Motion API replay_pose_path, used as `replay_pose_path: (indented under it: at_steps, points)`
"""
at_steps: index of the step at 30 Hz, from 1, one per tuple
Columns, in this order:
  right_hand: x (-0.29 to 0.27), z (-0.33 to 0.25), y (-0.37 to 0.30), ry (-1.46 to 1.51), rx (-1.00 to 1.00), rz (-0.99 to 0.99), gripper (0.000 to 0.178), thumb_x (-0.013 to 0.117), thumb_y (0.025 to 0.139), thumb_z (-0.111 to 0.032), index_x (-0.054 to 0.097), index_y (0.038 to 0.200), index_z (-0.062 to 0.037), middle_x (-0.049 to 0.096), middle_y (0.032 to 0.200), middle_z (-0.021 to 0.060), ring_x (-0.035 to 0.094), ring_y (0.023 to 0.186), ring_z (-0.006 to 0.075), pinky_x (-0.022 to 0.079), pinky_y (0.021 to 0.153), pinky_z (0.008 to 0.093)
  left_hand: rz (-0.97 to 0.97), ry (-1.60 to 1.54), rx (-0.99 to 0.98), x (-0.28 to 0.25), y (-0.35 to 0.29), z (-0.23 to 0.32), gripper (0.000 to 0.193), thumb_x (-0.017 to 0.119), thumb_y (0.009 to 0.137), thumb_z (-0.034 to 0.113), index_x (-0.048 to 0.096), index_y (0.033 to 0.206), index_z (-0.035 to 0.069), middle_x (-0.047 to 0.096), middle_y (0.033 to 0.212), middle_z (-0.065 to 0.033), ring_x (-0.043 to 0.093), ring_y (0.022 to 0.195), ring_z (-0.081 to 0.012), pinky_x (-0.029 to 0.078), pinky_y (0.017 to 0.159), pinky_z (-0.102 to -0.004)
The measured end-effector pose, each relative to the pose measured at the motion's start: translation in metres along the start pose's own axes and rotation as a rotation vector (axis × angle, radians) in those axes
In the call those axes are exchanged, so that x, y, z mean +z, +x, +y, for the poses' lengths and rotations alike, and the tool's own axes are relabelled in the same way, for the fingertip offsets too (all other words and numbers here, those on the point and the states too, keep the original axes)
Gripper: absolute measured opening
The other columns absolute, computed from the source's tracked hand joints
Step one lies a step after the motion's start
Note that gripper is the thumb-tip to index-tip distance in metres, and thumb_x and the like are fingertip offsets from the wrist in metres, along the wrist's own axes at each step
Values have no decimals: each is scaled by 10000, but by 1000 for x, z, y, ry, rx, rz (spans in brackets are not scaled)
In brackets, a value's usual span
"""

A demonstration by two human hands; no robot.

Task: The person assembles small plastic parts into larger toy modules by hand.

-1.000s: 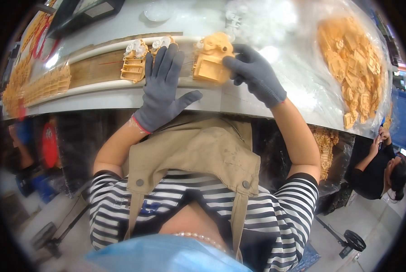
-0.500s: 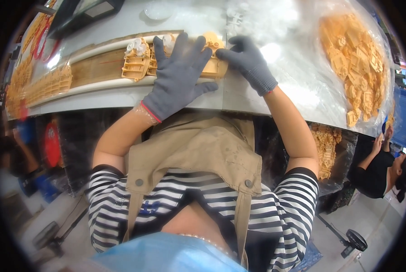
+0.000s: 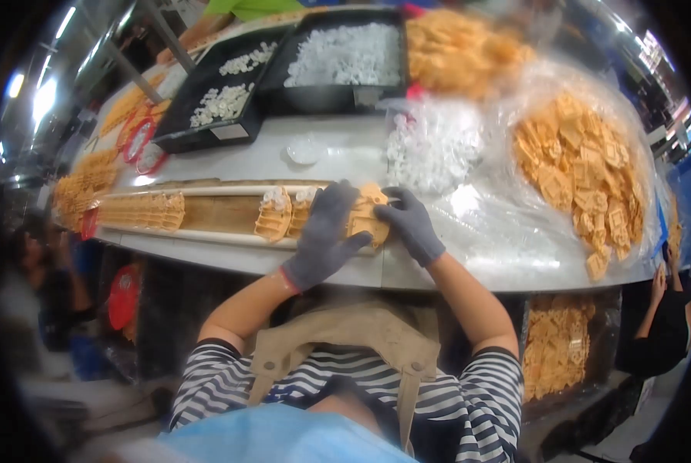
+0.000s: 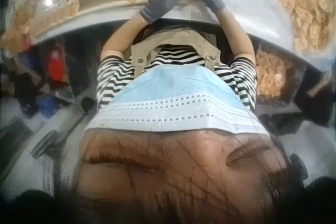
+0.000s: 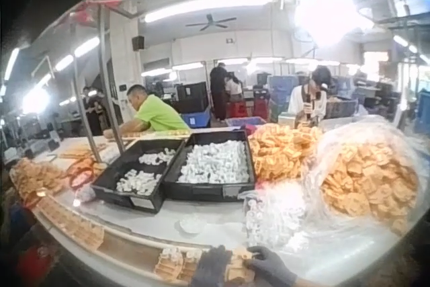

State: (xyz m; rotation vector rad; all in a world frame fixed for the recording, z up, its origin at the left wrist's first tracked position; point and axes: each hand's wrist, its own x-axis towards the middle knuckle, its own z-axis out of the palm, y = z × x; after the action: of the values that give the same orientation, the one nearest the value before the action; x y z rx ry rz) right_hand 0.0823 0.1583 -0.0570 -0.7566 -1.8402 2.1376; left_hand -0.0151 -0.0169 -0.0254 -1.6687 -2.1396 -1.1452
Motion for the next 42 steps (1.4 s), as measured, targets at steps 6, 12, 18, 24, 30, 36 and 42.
replay_pose_path:
  at_steps: [6,12,18,24,30,36,42]
  points:
    - [19,-37,-36,126,-347,15,422,660,835,-65,502,1219,16,583,1066,71,551,941,121,467,821,252,14,-937,-584,-7,13,21,604,663,872,159,374,1366,-33,504,1260,-153,496,1150,-213,428,963,-321]
    - [7,-53,-16,-115,-722,134,328,519,956,-285,559,1170,-39,597,1086,60,565,937,157,471,831,266,71,-742,-451,-5,19,19,523,675,847,106,440,1302,0,603,1100,-118,591,998,-158,483,862,-280]
    - [42,-47,-29,-309,-747,387,439,446,976,-412,589,891,-6,583,847,57,513,787,123,417,735,247,22,-721,-317,7,8,29,524,707,821,87,462,1278,11,633,1036,-100,626,932,-157,516,815,-276]
    - [41,-47,-36,-266,-711,349,457,433,973,-426,563,826,-13,556,778,44,488,716,114,399,677,245,0,-939,-323,3,-3,36,574,722,813,75,445,1312,14,592,1155,-104,592,1022,-155,499,872,-279]
    - [51,-58,-42,-277,-800,392,506,324,995,-432,502,748,-28,486,667,40,422,599,118,354,569,254,67,-667,55,0,8,33,641,740,763,8,436,1327,2,551,1259,-160,587,1080,-222,496,896,-310]
    - [39,-47,-25,-705,-1171,414,246,379,987,-167,521,995,32,520,718,88,499,626,186,442,616,308,123,-645,91,1,15,29,575,736,757,-1,497,1280,-1,571,1234,-181,613,1048,-240,512,873,-313]
    - [22,-35,3,-242,-682,53,576,429,945,-502,541,1181,12,616,959,117,596,817,210,490,725,317,42,-642,-211,3,8,16,476,716,809,67,531,1242,-3,625,1124,-142,634,963,-181,528,815,-282]
